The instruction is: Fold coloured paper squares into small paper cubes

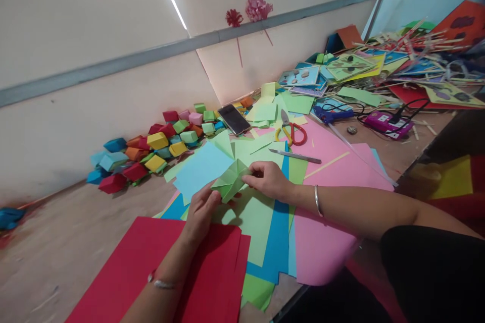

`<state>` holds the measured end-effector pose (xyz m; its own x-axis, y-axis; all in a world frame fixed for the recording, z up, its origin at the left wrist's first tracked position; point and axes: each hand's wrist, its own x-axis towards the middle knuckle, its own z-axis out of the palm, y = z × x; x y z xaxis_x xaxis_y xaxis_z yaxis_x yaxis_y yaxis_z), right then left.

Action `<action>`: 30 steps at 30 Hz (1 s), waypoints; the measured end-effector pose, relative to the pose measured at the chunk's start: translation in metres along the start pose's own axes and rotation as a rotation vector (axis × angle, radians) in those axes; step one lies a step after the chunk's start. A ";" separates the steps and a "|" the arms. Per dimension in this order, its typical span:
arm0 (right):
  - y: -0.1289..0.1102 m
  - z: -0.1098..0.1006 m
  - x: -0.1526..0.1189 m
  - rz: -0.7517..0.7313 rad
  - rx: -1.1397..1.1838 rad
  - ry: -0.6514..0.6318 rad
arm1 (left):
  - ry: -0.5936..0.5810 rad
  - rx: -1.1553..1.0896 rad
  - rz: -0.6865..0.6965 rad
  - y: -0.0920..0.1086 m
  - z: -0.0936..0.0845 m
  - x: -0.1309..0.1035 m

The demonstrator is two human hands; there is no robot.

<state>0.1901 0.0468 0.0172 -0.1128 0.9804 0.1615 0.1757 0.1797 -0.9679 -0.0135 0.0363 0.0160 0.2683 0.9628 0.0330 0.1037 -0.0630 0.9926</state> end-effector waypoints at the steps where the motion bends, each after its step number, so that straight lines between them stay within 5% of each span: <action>1: 0.000 0.001 -0.001 0.006 0.004 -0.002 | 0.021 0.001 0.002 0.001 0.002 0.000; 9: 0.001 0.002 -0.002 -0.044 0.046 -0.028 | 0.134 0.052 -0.068 0.012 0.012 0.001; 30: 0.004 -0.001 0.002 -0.043 -0.025 -0.081 | 0.048 -0.002 -0.141 0.012 0.012 0.000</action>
<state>0.1918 0.0498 0.0135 -0.1997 0.9621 0.1857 0.1935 0.2245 -0.9551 -0.0008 0.0325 0.0264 0.2052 0.9735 -0.1012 0.1351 0.0742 0.9880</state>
